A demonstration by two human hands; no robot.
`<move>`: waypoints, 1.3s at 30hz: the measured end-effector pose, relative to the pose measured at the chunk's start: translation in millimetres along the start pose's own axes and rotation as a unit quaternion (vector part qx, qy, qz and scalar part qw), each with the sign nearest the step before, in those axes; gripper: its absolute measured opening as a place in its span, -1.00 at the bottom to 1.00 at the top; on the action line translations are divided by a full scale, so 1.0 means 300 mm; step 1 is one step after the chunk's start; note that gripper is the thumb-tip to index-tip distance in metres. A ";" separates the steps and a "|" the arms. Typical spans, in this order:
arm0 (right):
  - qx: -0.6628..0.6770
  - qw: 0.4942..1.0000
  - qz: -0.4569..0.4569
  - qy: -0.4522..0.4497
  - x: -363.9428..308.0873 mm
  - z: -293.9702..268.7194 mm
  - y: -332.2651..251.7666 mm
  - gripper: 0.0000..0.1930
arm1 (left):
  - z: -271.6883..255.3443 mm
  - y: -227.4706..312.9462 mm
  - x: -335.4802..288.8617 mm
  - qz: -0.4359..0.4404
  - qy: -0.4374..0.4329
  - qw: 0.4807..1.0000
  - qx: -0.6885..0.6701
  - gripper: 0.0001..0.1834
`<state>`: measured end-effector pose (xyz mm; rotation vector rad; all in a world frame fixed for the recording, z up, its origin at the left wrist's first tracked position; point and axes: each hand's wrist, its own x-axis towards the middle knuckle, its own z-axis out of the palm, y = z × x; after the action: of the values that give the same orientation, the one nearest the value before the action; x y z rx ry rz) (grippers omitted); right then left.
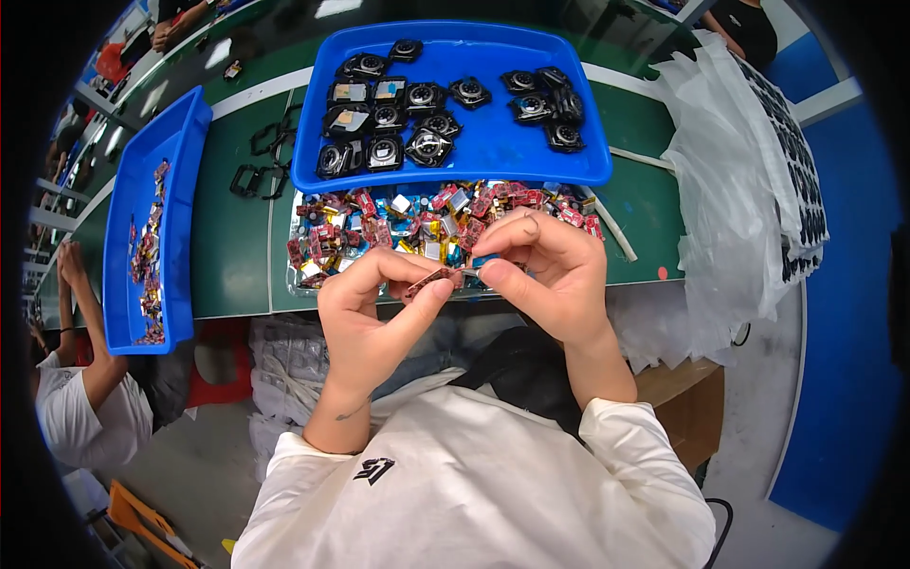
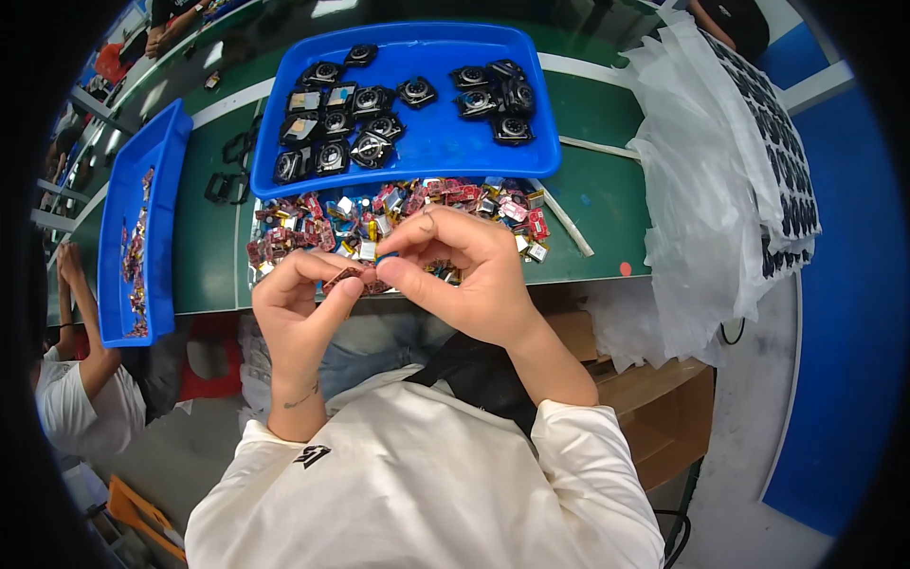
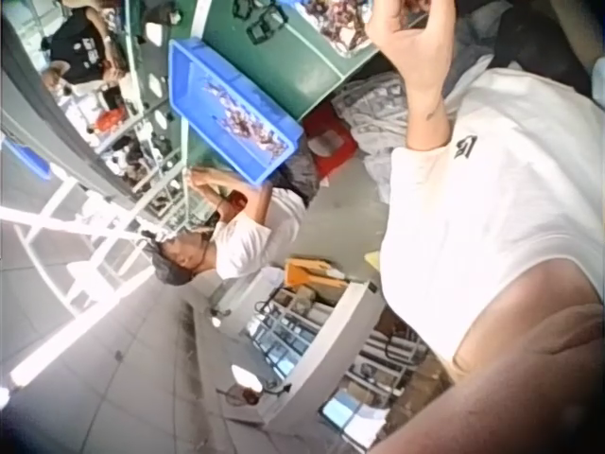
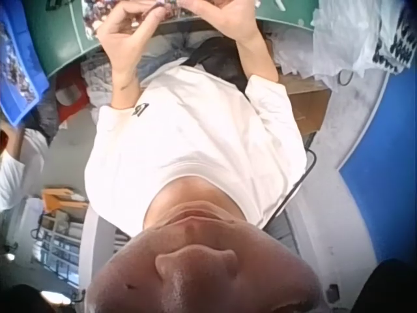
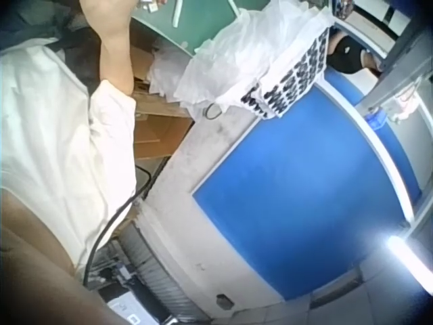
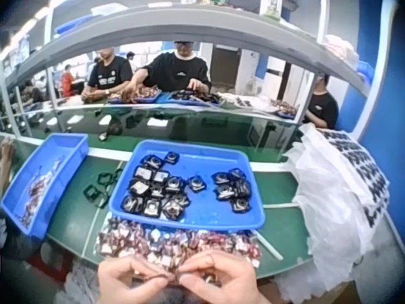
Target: Manually assembling internal components into smartwatch shells on a factory production line.
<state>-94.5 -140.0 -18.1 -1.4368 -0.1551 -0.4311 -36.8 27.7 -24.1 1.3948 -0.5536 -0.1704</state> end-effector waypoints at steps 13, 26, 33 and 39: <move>-0.007 1.000 -0.012 0.003 -0.010 0.022 0.007 -0.97 | -0.013 -0.004 0.001 0.043 -0.083 0.995 -0.045 -0.92; 0.103 0.989 0.096 -0.046 -0.012 0.014 -0.026 -0.92 | -0.028 0.041 -0.010 -0.108 -0.068 0.986 -0.107 -0.96; 0.110 0.982 0.108 -0.110 -0.018 0.018 -0.010 -0.89 | -0.018 0.028 -0.012 -0.134 -0.064 0.980 -0.130 -0.93; -0.167 0.984 0.007 0.066 0.004 -0.025 -0.007 -0.88 | -0.037 0.012 -0.006 -0.102 -0.076 0.974 -0.189 -0.93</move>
<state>-95.5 -147.8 -16.9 -1.7295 0.0375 -0.5588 -33.8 38.9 -21.9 1.0686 -0.4732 -0.5251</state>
